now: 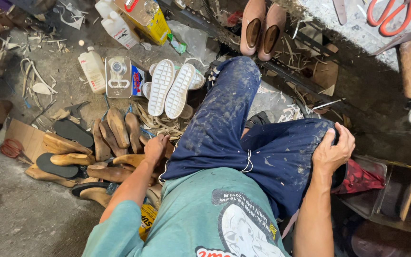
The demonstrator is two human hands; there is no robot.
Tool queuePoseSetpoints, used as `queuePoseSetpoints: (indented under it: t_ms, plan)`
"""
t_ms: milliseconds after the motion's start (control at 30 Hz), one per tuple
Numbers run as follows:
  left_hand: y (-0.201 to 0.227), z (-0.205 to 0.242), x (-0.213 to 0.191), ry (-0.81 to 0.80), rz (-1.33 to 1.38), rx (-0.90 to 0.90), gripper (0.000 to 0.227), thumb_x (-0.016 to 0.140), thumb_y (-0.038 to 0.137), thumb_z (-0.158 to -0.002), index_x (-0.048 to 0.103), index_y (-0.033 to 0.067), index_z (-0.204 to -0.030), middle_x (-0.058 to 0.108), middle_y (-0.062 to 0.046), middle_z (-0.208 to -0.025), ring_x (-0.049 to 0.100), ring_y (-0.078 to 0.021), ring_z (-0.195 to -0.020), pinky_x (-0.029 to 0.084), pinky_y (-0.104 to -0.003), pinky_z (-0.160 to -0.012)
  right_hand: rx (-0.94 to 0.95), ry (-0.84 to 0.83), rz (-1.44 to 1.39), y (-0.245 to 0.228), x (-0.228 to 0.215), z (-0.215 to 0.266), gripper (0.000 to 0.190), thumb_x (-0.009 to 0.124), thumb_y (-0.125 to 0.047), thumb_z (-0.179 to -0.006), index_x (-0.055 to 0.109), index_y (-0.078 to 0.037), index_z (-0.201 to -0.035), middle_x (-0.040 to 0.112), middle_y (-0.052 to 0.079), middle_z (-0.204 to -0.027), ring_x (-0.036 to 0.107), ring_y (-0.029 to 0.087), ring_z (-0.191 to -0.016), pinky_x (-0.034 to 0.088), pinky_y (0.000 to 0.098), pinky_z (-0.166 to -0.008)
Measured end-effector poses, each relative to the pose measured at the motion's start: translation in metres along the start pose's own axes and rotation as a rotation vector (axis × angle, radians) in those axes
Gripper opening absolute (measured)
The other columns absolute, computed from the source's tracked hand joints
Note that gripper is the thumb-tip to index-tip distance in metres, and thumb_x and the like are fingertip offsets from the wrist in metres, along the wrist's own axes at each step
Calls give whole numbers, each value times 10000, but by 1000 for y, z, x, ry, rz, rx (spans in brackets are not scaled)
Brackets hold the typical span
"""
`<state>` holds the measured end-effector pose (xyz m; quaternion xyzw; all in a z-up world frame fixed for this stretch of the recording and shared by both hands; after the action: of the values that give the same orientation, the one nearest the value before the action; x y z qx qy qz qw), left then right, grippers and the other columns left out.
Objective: The person uses a hammer to tap the sole of a pink shoe, then uses a needle to stitch the shoe's upper. They then pack tools into a red bag, pour a white liquid into a container, and wipe their hands with a cloth.
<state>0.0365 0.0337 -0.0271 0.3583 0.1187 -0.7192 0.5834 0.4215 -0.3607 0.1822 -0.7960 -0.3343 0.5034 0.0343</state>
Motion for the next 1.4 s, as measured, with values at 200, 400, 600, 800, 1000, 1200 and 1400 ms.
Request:
queuePoseSetpoints:
  t_ms: [200, 400, 600, 800, 1000, 1200, 1400]
  plan:
    - [-8, 0, 8, -9, -37, -37, 614, 423, 704, -974, 718, 184, -837, 733, -152, -896, 675, -417, -929, 488, -494, -785, 14, -14, 8, 2, 0, 1, 219, 629, -64, -1033, 747, 42, -1183, 712, 198, -1176, 640, 378, -1083, 469, 481, -966]
    - [-15, -4, 7, 77, 228, -23, 278, 563, 342, -974, 606, 222, -1221, 724, -88, -1129, 660, -324, -1084, 478, -474, -952, -35, -21, 45, 11, 2, 2, 208, 638, -55, -1034, 749, 37, -1184, 721, 201, -1170, 656, 386, -1081, 475, 485, -965]
    - [15, -7, -78, 293, 389, 23, 204, 507, 232, -1045, 611, 103, -1164, 694, -133, -1180, 675, -320, -1026, 531, -491, -918, -53, -39, 85, 9, 2, 0, 218, 632, -61, -1044, 757, 28, -1199, 727, 199, -1161, 655, 405, -1066, 481, 497, -946]
    - [13, -54, -151, 878, 433, 327, 248, 565, 185, -1010, 626, 54, -1212, 686, -148, -1092, 663, -323, -944, 505, -438, -869, -20, -91, 137, 12, 4, 1, 252, 614, -87, -1044, 750, 16, -1229, 715, 222, -1185, 635, 419, -1081, 466, 508, -951]
    - [1, -91, -181, 1050, 268, 356, 303, 680, 58, -926, 675, -19, -1219, 675, -234, -1058, 658, -411, -1042, 507, -446, -960, -53, -22, 107, 0, 23, -8, 202, 695, -98, -995, 767, -59, -1180, 713, 170, -1096, 675, 406, -1031, 493, 482, -911]
    - [4, -83, -158, 1024, 299, 408, 343, 681, -3, -875, 666, -46, -1214, 663, -243, -1031, 665, -425, -1001, 522, -458, -930, 7, -30, 129, -19, 37, -15, 225, 714, -187, -990, 767, -130, -1201, 709, 111, -1120, 678, 371, -997, 515, 478, -895]
    - [-7, -65, -108, 921, 343, 322, 334, 699, 74, -913, 688, 19, -1242, 704, -186, -1066, 700, -358, -1022, 564, -412, -897, -15, 49, 62, -36, 30, -19, 260, 725, -142, -971, 733, -99, -1228, 687, 117, -1170, 668, 355, -1057, 512, 455, -922]
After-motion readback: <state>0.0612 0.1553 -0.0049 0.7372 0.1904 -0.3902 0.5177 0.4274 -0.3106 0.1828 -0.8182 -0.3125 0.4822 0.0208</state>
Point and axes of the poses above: each hand's wrist, its own z-axis away from the middle knuckle, its own x-axis out of the palm, y = z × x, the point moved 4 cm from there along -z, towards the middle knuckle
